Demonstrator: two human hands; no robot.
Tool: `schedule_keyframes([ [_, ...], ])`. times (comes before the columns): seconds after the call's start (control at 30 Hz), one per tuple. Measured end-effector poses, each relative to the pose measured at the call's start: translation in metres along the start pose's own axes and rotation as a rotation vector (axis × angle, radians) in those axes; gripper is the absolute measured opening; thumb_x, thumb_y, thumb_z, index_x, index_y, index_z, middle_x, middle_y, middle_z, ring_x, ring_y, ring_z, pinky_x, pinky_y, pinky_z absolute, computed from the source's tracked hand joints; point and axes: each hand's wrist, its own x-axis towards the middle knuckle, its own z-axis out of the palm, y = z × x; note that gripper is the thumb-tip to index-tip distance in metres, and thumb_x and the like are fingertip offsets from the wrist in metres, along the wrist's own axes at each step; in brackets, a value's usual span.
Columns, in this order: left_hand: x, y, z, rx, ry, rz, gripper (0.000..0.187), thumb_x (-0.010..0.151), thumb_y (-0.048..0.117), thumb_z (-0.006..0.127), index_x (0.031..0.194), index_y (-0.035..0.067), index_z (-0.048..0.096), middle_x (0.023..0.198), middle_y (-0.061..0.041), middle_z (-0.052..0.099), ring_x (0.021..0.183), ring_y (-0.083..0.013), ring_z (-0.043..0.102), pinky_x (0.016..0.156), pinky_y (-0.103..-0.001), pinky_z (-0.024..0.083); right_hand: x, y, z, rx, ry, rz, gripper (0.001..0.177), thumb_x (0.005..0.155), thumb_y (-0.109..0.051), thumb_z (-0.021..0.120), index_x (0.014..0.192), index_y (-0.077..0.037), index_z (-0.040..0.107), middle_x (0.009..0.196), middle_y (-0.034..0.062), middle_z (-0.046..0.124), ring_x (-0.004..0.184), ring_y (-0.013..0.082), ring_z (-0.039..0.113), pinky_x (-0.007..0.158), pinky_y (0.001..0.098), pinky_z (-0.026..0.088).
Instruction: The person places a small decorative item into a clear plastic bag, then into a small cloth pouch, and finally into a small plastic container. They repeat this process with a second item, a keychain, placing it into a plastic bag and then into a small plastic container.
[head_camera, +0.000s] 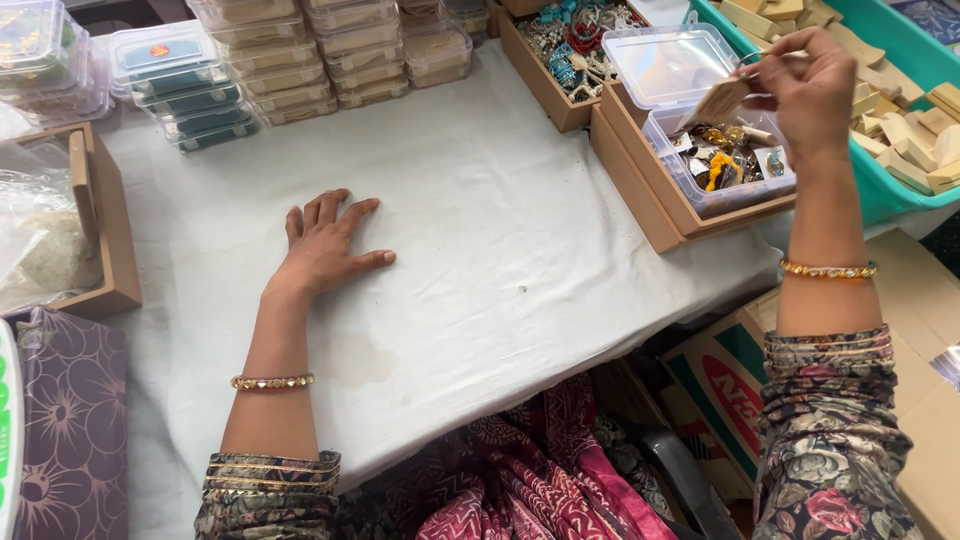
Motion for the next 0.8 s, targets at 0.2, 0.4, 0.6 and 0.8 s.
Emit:
schedule_keyframes([
  [0.2,0.001,0.003,-0.005,0.009,-0.007,-0.016,0.092,0.072,0.071,0.073,0.151,0.039,0.041,0.165,-0.003,0.023,0.155,-0.0243,0.01,0.125,-0.05,-0.001,-0.027,-0.047,0.103,0.082,-0.288,0.089,0.004,0.109,-0.005,0.062,0.113,-0.005,0.063,0.1,0.0132,0.076,0.088,0.0172,0.076,0.069,0.0252,0.063],
  [0.4,0.003,-0.004,0.001,-0.014,0.008,0.006,0.089,0.073,0.068,0.074,0.151,0.037,0.044,0.166,-0.006,0.024,0.155,-0.0256,0.011,0.125,-0.052,-0.001,-0.053,-0.029,0.219,0.1,-0.675,0.016,0.015,0.098,0.007,0.06,0.109,0.002,0.07,0.101,0.0132,0.076,0.096,0.0198,0.076,0.078,0.0285,0.065],
  [0.6,0.002,-0.002,-0.002,-0.037,0.006,0.016,0.09,0.072,0.067,0.075,0.151,0.035,0.045,0.165,-0.006,0.026,0.156,-0.025,0.01,0.125,-0.052,-0.002,-0.06,-0.026,0.256,-0.085,-0.843,-0.06,0.021,0.09,0.011,0.061,0.097,-0.001,0.076,0.101,0.008,0.079,0.103,0.0175,0.075,0.089,0.0309,0.062],
  [0.8,0.001,0.001,-0.003,-0.031,-0.006,0.005,0.09,0.072,0.069,0.075,0.15,0.036,0.045,0.164,-0.005,0.027,0.155,-0.0238,0.009,0.125,-0.051,-0.003,-0.073,-0.056,0.27,-0.367,-0.992,-0.073,0.026,0.086,-0.005,0.074,0.11,-0.011,0.075,0.109,0.0026,0.077,0.097,0.018,0.071,0.086,0.0348,0.059],
])
